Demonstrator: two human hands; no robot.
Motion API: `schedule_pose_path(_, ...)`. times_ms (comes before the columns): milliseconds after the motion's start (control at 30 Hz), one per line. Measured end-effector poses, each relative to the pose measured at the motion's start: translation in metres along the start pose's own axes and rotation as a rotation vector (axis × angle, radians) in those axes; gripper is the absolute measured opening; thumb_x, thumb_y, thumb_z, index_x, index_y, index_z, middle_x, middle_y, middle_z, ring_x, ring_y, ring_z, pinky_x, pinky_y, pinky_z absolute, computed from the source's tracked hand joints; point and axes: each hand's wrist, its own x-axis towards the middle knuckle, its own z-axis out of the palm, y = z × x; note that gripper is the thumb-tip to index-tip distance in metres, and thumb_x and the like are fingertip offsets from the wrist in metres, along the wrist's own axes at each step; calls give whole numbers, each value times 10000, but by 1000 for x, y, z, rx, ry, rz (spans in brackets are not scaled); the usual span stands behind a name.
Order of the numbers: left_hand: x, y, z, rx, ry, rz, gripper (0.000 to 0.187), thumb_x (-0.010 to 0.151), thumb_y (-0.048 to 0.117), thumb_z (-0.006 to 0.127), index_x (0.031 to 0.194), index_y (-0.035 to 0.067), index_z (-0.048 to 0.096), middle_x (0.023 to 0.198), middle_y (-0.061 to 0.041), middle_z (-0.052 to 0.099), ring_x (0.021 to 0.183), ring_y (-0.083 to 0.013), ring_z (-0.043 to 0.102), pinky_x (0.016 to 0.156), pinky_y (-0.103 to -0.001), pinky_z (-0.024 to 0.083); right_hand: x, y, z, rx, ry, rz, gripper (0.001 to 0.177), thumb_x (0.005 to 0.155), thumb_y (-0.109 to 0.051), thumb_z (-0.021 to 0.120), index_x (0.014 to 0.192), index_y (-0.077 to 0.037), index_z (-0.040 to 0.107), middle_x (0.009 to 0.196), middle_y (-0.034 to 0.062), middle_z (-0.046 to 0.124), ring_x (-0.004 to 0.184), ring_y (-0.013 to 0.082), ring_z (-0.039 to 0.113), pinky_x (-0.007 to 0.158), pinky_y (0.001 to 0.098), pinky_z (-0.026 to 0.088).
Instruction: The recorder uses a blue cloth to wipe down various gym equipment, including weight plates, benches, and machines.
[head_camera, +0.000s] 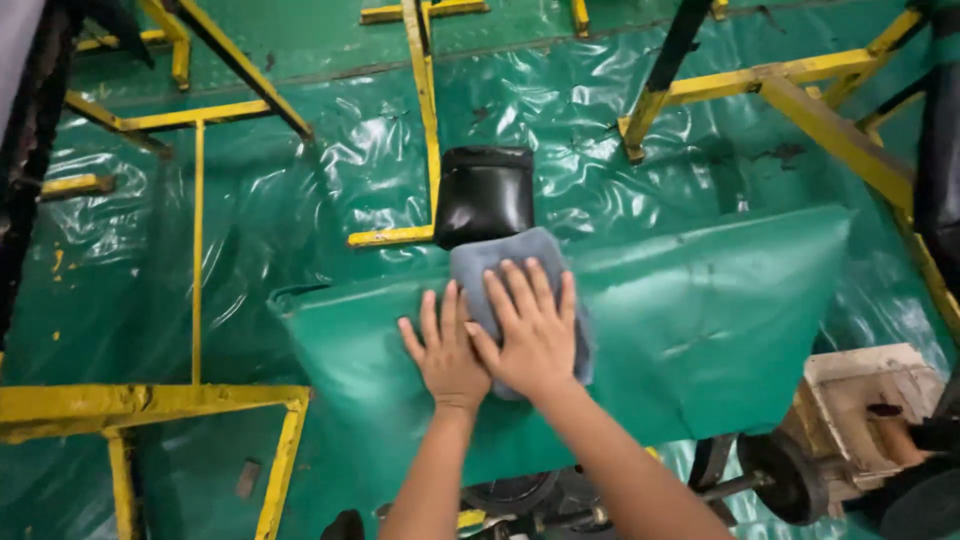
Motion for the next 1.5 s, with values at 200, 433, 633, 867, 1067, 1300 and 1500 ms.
schedule_pose_path(200, 21, 26, -25, -25, 50, 65, 503, 1059, 371, 416, 1507, 163, 511, 1620, -51, 401, 1530, -333, 300, 1223, -674, 82, 4, 75, -11, 106, -64, -79, 618, 911, -489, 637, 1436, -165, 594, 1504, 79, 539, 1452, 314, 420, 1238, 597, 170)
schedule_pose_path(433, 33, 173, 1, -78, -87, 207, 630, 1006, 430, 484, 1553, 123, 425, 1632, -113, 394, 1529, -319, 323, 1184, -750, 101, -32, 274, -44, 2, 45, 79, 627, 896, -432, 627, 1449, -139, 582, 1556, 85, 506, 1494, 315, 381, 1246, 610, 119)
schedule_pose_path(633, 68, 287, 39, -69, -201, 297, 683, 974, 471, 556, 1559, 143, 428, 1635, -101, 393, 1512, -340, 330, 1190, -711, 192, -58, 334, -45, -107, 102, 230, 647, 986, -489, 593, 1533, -149, 530, 1631, 89, 442, 1562, 330, 309, 1262, 634, 99)
schedule_pose_path(867, 52, 296, 75, -1, -163, 706, 574, 1004, 451, 561, 1553, 296, 506, 1658, 33, 376, 1522, -256, 347, 1196, -649, 213, -149, 352, -31, 25, 135, 349, 742, 952, -561, 590, 1533, -111, 480, 1659, 195, 323, 1552, 457, 240, 1241, 701, 85)
schedule_pose_path(1067, 64, 297, 87, -15, -189, 727, 549, 997, 457, 585, 1521, 295, 548, 1652, 29, 398, 1510, -248, 378, 1197, -611, 247, -74, 371, -55, 31, 116, 386, 725, 938, -514, 629, 1520, -95, 520, 1648, 223, 344, 1536, 498, 238, 1216, 714, 103)
schedule_pose_path(1300, 59, 292, 90, -35, -161, 736, 478, 984, 474, 626, 1414, 267, 595, 1653, 27, 405, 1515, -250, 384, 1193, -607, 286, 5, 388, -72, -7, 70, 300, 380, 997, -486, 672, 1126, -136, 747, 1239, 46, 703, 1342, 271, 553, 1250, 654, 137)
schedule_pose_path(1500, 59, 290, 89, -73, -121, 734, 488, 993, 473, 622, 1431, 257, 614, 1664, 25, 403, 1545, -258, 335, 1222, -584, 288, -8, 392, -58, -140, 80, 189, 374, 1113, -454, 619, 1182, -105, 732, 1250, 63, 698, 1374, 287, 555, 1276, 638, 133)
